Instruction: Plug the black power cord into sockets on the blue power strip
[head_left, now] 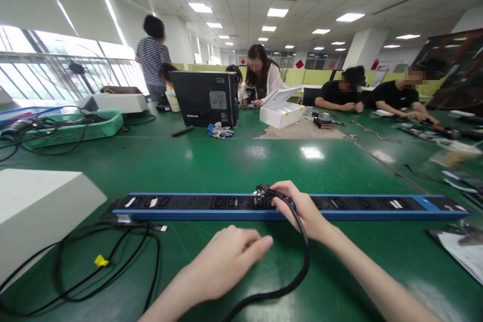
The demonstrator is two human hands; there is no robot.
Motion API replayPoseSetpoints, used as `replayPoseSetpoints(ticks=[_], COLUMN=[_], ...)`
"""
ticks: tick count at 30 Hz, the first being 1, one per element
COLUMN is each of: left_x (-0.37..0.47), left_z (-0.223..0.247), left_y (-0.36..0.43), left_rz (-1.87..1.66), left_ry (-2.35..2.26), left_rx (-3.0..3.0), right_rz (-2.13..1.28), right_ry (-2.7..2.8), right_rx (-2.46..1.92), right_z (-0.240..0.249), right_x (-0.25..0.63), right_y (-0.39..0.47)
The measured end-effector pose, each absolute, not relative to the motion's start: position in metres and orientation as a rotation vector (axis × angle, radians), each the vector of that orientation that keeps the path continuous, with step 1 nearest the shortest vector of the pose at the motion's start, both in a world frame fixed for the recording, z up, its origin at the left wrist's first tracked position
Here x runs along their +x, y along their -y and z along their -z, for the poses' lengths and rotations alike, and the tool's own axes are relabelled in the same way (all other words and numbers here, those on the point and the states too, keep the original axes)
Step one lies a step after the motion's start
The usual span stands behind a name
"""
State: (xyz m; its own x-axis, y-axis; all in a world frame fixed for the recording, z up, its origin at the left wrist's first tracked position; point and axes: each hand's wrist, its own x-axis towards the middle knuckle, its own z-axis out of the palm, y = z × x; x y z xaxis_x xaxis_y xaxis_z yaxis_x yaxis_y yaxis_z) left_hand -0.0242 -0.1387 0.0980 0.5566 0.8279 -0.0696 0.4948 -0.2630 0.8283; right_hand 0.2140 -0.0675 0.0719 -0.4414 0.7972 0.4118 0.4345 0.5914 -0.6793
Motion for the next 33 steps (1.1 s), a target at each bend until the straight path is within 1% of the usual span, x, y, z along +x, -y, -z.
replayPoseSetpoints(ticks=[3, 5, 10, 15, 17, 20, 23, 29, 33], left_x=[-0.023, -0.018, -0.007, -0.007, -0.006, -0.003, 0.000, -0.004, -0.005], left_z=[-0.092, -0.090, -0.082, -0.076, -0.076, -0.078, -0.081, -0.083, -0.079], left_y=[0.114, 0.102, 0.091, 0.094, 0.095, 0.098, 0.100, 0.094, 0.090], left_rz=[-0.704, -0.835, -1.065, -1.137, -1.137, -1.128, -1.109, -1.074, -1.146], left_ry=[-1.040, -0.976, -1.045, -1.134, -1.165, -1.188, -1.115, -1.002, -1.023], left_rx=[1.474, 1.347, 1.417, 1.549, 1.617, 1.735, 1.792, 1.695, 1.739], right_rz=[-0.833, -0.934, -1.177, -1.629, -1.744, -1.777, -1.769, -1.955, -2.025], right_ry=[1.943, 1.882, 1.728, 1.496, 1.393, 1.320, 1.250, 1.112, 1.064], right_rx=[-0.909, -0.872, -0.791, -0.715, -0.743, -0.795, -0.813, -0.706, -0.664], right_z=[-0.063, -0.058, -0.053, -0.064, -0.068, -0.069, -0.065, -0.065, -0.068], right_x=[0.209, 0.205, 0.205, 0.210, 0.210, 0.207, 0.206, 0.206, 0.206], right_y=[0.075, 0.079, 0.078, 0.074, 0.074, 0.075, 0.074, 0.075, 0.076])
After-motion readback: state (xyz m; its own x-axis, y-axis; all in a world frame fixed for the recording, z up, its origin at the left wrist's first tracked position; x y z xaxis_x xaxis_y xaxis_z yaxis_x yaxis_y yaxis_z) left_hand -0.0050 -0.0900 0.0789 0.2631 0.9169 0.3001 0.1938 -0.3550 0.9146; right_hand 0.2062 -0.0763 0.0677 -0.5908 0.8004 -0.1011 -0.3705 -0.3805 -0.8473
